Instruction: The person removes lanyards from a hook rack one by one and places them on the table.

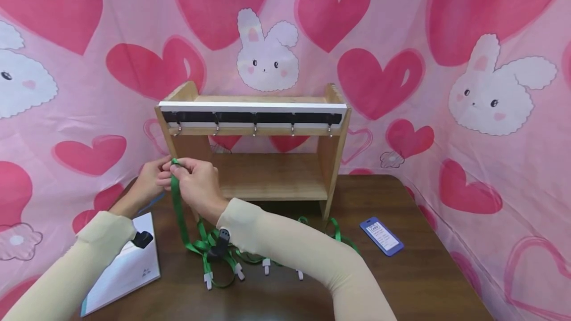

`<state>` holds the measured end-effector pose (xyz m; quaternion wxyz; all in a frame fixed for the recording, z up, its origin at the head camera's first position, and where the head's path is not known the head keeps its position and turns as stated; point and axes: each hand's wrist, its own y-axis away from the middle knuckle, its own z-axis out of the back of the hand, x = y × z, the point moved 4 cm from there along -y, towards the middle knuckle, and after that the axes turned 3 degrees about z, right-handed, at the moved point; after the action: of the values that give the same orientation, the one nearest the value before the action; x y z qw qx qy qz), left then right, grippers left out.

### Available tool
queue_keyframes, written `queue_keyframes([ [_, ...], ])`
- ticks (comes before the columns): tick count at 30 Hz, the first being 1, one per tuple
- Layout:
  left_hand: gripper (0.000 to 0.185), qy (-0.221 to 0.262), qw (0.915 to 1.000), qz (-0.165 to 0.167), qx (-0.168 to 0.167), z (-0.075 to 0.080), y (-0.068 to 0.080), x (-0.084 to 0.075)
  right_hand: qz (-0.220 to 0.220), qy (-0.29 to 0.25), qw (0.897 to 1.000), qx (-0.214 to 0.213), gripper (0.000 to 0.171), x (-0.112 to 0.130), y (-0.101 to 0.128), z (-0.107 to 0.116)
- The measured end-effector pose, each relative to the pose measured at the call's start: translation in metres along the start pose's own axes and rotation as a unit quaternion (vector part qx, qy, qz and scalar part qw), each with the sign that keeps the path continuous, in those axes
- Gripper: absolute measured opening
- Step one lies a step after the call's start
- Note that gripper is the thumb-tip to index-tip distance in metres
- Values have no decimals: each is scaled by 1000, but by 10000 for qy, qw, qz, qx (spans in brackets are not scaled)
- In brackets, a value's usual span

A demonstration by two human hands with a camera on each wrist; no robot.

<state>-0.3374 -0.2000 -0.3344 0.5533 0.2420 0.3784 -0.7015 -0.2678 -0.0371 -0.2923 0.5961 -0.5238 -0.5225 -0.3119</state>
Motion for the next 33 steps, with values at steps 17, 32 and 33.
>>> queue_keyframes([
  [17,66,262,9996,-82,101,-4,-4,2,-1026,-512,9909,707,18,-50,58,-3],
  [32,70,319,9990,134,282,-3,-3,2,-1264,-529,9872,818,19,-95,77,1],
  [33,70,312,9990,142,287,-3,-3,2,-1218,-491,9880,808,18,-97,77,1],
])
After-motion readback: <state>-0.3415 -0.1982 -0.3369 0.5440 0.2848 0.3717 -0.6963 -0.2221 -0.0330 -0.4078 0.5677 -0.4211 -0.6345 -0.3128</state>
